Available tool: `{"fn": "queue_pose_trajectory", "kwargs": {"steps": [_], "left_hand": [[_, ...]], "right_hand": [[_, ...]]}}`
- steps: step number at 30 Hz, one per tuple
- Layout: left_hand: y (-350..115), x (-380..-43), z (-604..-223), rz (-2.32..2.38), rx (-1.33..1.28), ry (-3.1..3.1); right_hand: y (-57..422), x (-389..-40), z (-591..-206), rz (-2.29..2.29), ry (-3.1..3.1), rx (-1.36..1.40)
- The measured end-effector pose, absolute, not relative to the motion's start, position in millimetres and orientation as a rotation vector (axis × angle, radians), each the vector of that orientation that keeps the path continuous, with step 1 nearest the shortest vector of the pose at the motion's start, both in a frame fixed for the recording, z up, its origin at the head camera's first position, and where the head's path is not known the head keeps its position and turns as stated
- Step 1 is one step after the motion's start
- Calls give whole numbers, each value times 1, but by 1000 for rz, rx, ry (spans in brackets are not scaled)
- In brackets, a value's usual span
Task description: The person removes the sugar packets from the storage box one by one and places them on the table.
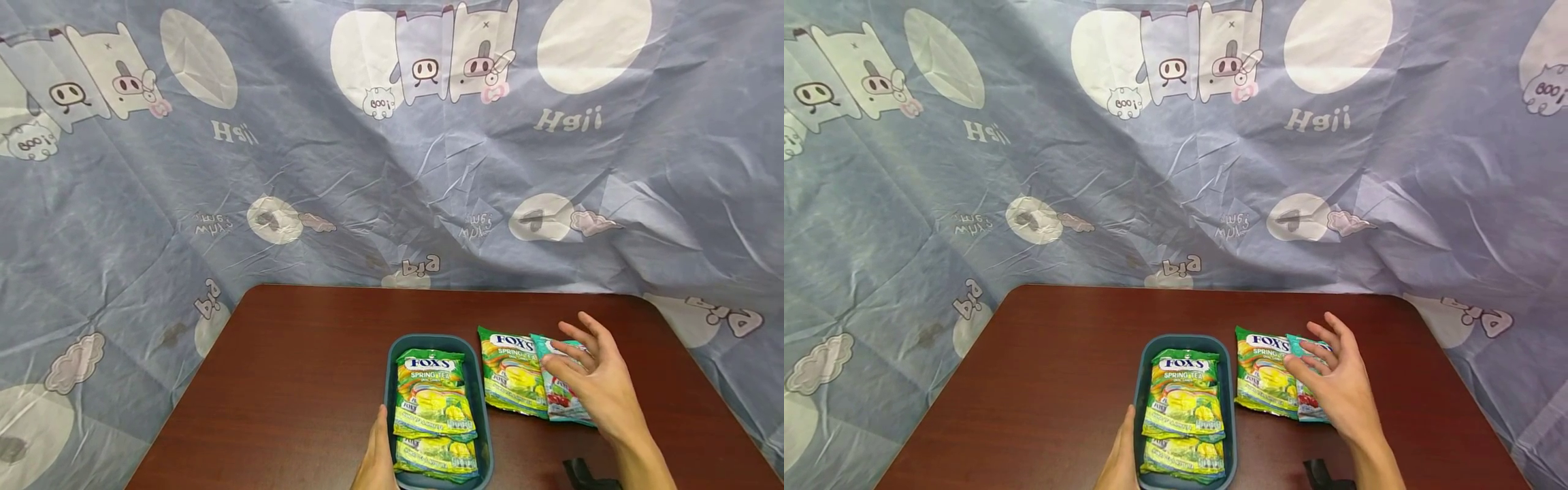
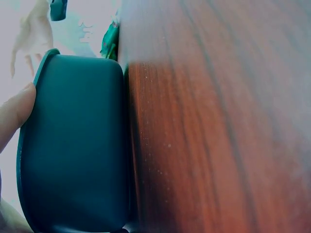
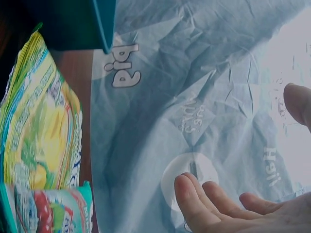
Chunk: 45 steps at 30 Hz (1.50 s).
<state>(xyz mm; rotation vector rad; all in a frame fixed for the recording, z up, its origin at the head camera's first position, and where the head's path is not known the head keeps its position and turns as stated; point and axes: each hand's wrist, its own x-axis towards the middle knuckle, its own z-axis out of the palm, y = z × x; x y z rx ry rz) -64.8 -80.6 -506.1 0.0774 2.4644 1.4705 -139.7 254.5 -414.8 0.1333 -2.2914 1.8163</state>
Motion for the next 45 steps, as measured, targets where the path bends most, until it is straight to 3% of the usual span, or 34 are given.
{"fn": "queue_pose_trajectory", "kwargs": {"steps": [11, 20, 27, 45], "left_hand": [[-80, -64, -504, 1511, 18, 2419], [-82, -70, -522, 1350, 343, 2790], [-80, -68, -518, 1417, 232, 2681], [-79, -68, -518, 1410, 289, 2734]], "right_hand": [[236, -136, -417, 1972, -2312, 153], [221, -134, -417, 2040, -2316, 177], [209, -132, -416, 2062, -2338, 176], [184, -131, -423, 2024, -2357, 215]]}}
